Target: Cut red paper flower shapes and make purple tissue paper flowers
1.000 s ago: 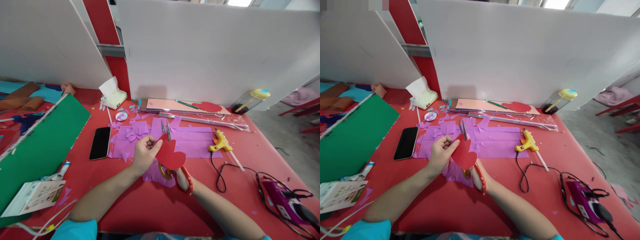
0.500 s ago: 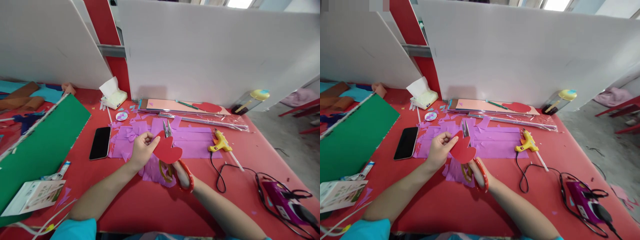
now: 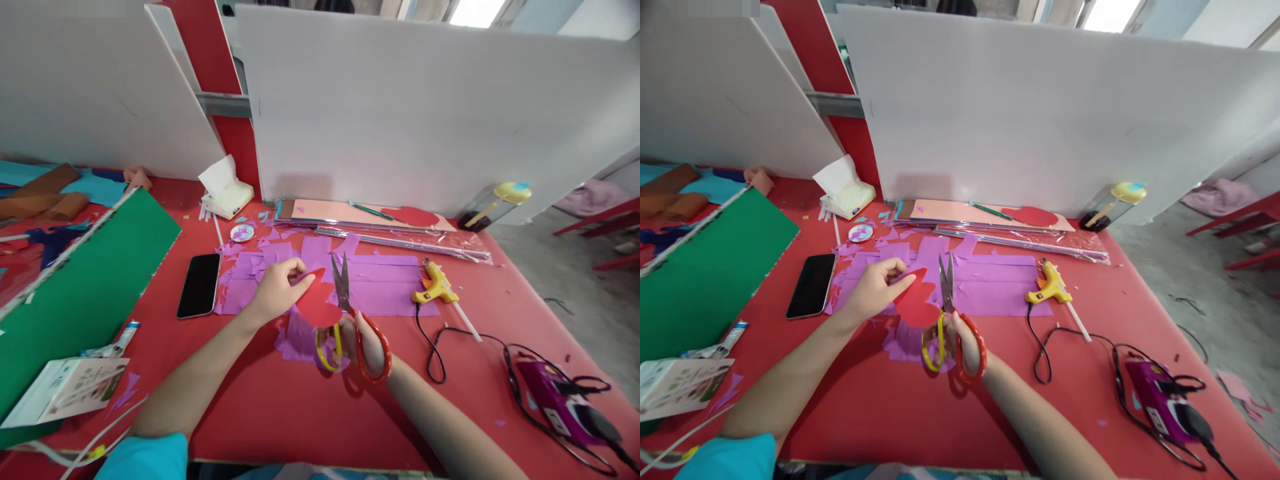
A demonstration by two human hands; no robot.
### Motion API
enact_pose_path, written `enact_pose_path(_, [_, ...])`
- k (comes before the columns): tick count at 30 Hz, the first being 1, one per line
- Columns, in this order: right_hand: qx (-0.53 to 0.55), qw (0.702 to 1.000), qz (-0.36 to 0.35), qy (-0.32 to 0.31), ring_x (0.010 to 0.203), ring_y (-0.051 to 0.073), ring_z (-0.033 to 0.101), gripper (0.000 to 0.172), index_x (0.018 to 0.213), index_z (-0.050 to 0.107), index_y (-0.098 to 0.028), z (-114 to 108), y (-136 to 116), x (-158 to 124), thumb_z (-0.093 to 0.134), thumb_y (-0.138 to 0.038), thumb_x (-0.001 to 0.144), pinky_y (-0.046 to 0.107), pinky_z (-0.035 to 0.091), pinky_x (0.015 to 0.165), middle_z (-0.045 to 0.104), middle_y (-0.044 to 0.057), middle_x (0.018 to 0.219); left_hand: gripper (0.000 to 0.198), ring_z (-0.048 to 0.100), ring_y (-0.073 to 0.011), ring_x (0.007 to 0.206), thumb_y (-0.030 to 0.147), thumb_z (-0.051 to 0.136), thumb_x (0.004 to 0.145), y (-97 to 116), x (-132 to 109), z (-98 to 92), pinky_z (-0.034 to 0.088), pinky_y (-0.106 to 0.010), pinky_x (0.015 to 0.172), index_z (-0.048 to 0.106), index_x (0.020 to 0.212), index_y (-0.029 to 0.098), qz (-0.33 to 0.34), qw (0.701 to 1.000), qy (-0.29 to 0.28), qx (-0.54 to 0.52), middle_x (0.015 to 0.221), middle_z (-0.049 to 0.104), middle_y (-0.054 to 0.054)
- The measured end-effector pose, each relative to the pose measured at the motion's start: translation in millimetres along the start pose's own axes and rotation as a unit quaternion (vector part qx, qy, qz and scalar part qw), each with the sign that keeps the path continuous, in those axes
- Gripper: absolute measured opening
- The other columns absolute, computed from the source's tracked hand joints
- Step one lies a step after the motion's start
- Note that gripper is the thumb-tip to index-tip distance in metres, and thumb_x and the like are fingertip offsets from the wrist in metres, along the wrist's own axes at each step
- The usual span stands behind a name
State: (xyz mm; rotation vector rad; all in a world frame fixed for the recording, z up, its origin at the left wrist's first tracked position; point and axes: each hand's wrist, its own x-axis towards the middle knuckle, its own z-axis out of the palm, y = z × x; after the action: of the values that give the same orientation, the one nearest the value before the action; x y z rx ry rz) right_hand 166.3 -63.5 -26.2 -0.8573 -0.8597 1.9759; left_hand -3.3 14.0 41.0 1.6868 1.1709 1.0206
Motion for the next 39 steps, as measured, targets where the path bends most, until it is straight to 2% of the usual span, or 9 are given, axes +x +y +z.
enact_pose_path(4, [0.021, 1.0, 0.004, -0.012, 0.047, 0.014, 0.053, 0.057, 0.077, 0.059, -0.016, -2.0, 1.0, -4.9, 0.042, -0.07, 0.07, 0.027, 0.044, 0.046, 0.059, 0.004, 0.066, 0.009, 0.046, -0.0107, 0.055, 0.022, 0.055, 0.069, -1.6, -0.7, -2.1, 0.036, -0.019, 0.051, 0.054, 0.062, 0.017, 0.004, 0.993, -0.103, 0.063, 0.058, 0.052, 0.002])
enact_pose_path(10, [-0.021, 0.998, -0.037, 0.035, 0.05, 0.011, 0.052, 0.026, 0.082, 0.055, -0.018, -5.9, 10.1, -9.5, 0.06, -0.042, 0.073, 0.025, 0.045, 0.05, 0.056, 0.0, 0.065, 0.006, 0.044, -0.0101, 0.052, 0.02, 0.053, 0.068, -2.7, -5.9, 4.9, 0.031, -0.02, 0.051, 0.056, 0.063, 0.017, 0.013, 0.96, -0.249, 0.125, 0.056, 0.052, 0.003])
enact_pose_path(14, [-0.082, 0.986, -0.097, 0.106, 0.062, 0.013, 0.054, 0.021, 0.079, 0.054, -0.018, -12.3, 19.5, -9.6, 0.065, -0.033, 0.07, 0.028, 0.048, 0.06, 0.055, 0.0, 0.07, 0.007, 0.04, -0.0095, 0.048, 0.019, 0.054, 0.064, -3.7, -10.9, 13.3, 0.026, -0.02, 0.046, 0.057, 0.058, 0.017, 0.016, 0.944, -0.309, 0.118, 0.05, 0.046, 0.005])
enact_pose_path(17, [-0.111, 0.978, -0.12, 0.127, 0.062, 0.013, 0.052, 0.021, 0.08, 0.053, -0.018, -16.0, 24.0, -8.8, 0.066, -0.03, 0.069, 0.027, 0.046, 0.059, 0.053, -0.001, 0.07, 0.005, 0.039, -0.0097, 0.047, 0.018, 0.057, 0.062, -4.7, -14.3, 19.2, 0.025, -0.021, 0.045, 0.058, 0.058, 0.017, 0.019, 0.938, -0.329, 0.109, 0.05, 0.046, 0.005])
enact_pose_path(21, [-0.152, 0.97, -0.133, 0.135, 0.057, 0.011, 0.049, 0.018, 0.073, 0.05, -0.018, -18.2, 26.4, -8.7, 0.064, -0.028, 0.07, 0.026, 0.044, 0.055, 0.049, -0.003, 0.063, 0.005, 0.04, -0.0097, 0.047, 0.017, 0.058, 0.063, -6.7, -17.1, 25.8, 0.024, -0.021, 0.045, 0.059, 0.058, 0.018, 0.019, 0.94, -0.328, 0.095, 0.049, 0.047, 0.005])
enact_pose_path(25, [-0.164, 0.956, -0.166, 0.178, 0.059, 0.011, 0.049, 0.018, 0.069, 0.047, -0.018, -18.0, 25.3, -7.6, 0.064, -0.027, 0.068, 0.026, 0.043, 0.056, 0.048, -0.003, 0.065, 0.005, 0.042, -0.0095, 0.047, 0.015, 0.057, 0.063, -9.9, -17.6, 31.2, 0.026, -0.02, 0.046, 0.059, 0.059, 0.017, 0.002, 0.949, -0.304, 0.081, 0.049, 0.049, 0.005])
enact_pose_path(31, [-0.146, 0.937, -0.19, 0.255, 0.054, 0.01, 0.046, 0.02, 0.07, 0.043, -0.02, -21.1, 19.1, -4.3, 0.062, -0.025, 0.067, 0.024, 0.041, 0.051, 0.045, -0.004, 0.065, 0.011, 0.053, -0.0129, 0.057, 0.021, 0.057, 0.067, -20.3, -22.1, 39.5, 0.035, -0.02, 0.051, 0.062, 0.076, 0.017, -0.056, 0.973, -0.217, 0.051, 0.064, 0.061, 0.001])
enact_pose_path(35, [-0.147, 0.919, -0.209, 0.3, 0.057, 0.011, 0.049, 0.02, 0.069, 0.043, -0.02, -22.7, 15.0, -3.6, 0.063, -0.024, 0.067, 0.025, 0.042, 0.056, 0.045, -0.004, 0.064, 0.01, 0.055, -0.0122, 0.055, 0.024, 0.058, 0.068, -26.8, -29.1, 43.6, 0.039, -0.02, 0.051, 0.057, 0.073, 0.015, -0.105, 0.981, -0.163, 0.015, 0.059, 0.058, 0.002])
enact_pose_path(39, [-0.154, 0.906, -0.219, 0.327, 0.058, 0.011, 0.05, 0.02, 0.067, 0.043, -0.02, -21.9, 15.9, -2.3, 0.062, -0.026, 0.067, 0.026, 0.042, 0.057, 0.045, -0.004, 0.063, 0.013, 0.059, -0.0132, 0.061, 0.027, 0.057, 0.071, -33.9, -37.0, 46.6, 0.045, -0.023, 0.058, 0.056, 0.071, 0.014, -0.145, 0.982, -0.117, -0.02, 0.066, 0.062, -0.002])
